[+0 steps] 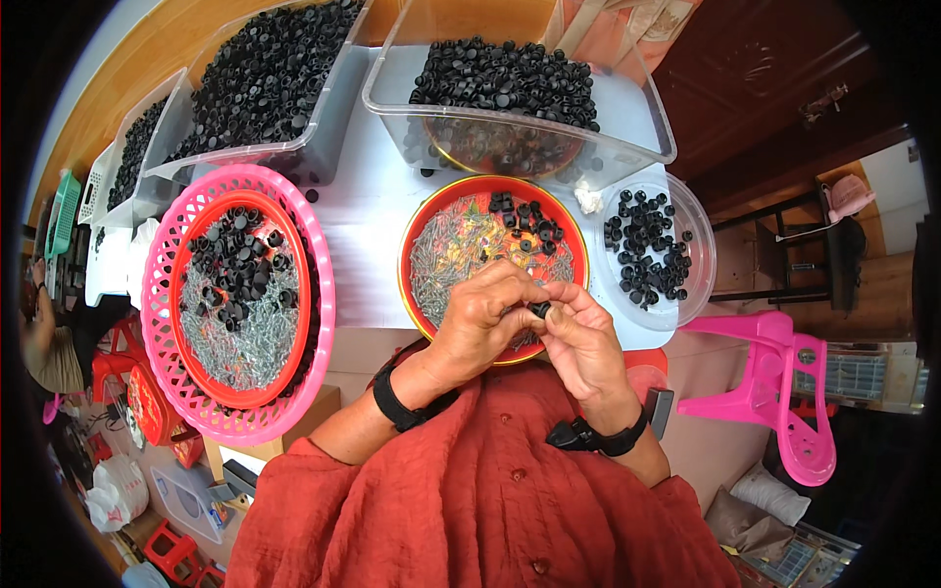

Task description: Assembling small plastic components by hand by inserting metal pins into black plastic caps.

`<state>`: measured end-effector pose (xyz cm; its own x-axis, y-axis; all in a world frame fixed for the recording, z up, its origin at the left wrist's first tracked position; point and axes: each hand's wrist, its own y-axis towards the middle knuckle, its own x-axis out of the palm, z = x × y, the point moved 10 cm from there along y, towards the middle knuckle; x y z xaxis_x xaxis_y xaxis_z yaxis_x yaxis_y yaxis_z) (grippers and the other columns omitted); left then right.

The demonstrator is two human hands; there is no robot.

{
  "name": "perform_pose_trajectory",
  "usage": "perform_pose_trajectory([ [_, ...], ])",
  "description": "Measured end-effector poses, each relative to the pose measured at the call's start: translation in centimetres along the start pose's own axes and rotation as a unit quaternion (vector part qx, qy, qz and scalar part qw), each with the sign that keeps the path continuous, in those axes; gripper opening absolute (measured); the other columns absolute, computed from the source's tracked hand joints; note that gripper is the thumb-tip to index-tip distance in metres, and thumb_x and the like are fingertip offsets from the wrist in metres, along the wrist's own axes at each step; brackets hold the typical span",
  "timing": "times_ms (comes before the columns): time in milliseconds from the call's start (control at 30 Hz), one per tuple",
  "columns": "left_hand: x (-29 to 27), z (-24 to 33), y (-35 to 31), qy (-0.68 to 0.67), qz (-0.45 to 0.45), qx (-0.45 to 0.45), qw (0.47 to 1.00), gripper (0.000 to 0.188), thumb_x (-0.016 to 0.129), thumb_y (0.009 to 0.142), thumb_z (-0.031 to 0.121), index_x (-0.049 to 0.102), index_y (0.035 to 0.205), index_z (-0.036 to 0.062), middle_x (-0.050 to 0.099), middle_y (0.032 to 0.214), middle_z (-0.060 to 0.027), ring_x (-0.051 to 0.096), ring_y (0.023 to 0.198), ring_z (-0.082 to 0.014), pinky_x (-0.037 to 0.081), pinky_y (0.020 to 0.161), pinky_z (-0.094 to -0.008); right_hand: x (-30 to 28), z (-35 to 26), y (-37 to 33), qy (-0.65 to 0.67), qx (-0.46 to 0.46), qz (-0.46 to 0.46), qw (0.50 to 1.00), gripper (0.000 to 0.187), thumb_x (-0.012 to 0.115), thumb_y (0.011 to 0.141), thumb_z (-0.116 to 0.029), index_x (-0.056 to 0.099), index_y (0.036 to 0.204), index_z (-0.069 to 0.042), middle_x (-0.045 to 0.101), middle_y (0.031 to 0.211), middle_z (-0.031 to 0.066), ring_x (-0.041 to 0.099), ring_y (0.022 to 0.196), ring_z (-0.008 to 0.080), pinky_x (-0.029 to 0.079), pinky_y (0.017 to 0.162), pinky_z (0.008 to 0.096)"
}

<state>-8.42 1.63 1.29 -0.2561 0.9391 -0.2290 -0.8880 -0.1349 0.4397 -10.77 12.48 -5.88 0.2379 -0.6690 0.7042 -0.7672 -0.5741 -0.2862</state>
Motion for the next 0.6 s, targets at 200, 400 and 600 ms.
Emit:
perform_pose_trajectory([
  [200, -0.2, -0.1, -0.4, -0.055, 0.01, -0.01, 0.998, 0.019, 0.072, 0.066, 0.0, 0.065, 0.084, 0.003, 0.06, 0.08, -0.0067, 0.057, 0.072, -0.0165, 0.045, 0.061, -0.0273, 1.0, -0.5, -0.2, 0.004, -0.008, -0.039, 0.999, 0.024, 0.059, 0.083, 0.002, 0.053, 0.105, 0.0, 0.059, 0.097, 0.0076, 0.057, 0.09, 0.014, 0.045, 0.085, 0.027],
  [400, 0.0, -1.1, -0.7, -0.111, -0.006, -0.066, 0.992, 0.018, 0.073, 0.068, 0.006, 0.066, 0.085, 0.0038, 0.059, 0.082, -0.0042, 0.056, 0.074, -0.015, 0.044, 0.063, -0.0267, 1.4, -0.4, -0.5, 0.008, 0.009, -0.052, 0.999, 0.025, 0.061, 0.082, 0.001, 0.053, 0.106, -0.001, 0.058, 0.098, 0.0069, 0.056, 0.092, 0.0136, 0.044, 0.085, 0.0267],
  [600, 0.3, -0.1, -0.5, -0.116, -0.026, -0.028, 0.993, 0.018, 0.07, 0.068, -0.001, 0.065, 0.084, 0.0024, 0.059, 0.081, -0.0068, 0.058, 0.073, -0.0166, 0.046, 0.063, -0.0278, 1.2, -0.5, -0.7, -0.005, 0.008, -0.078, 0.997, 0.025, 0.062, 0.081, 0.001, 0.054, 0.104, -0.001, 0.058, 0.097, 0.0067, 0.055, 0.091, 0.0132, 0.044, 0.083, 0.0258],
])
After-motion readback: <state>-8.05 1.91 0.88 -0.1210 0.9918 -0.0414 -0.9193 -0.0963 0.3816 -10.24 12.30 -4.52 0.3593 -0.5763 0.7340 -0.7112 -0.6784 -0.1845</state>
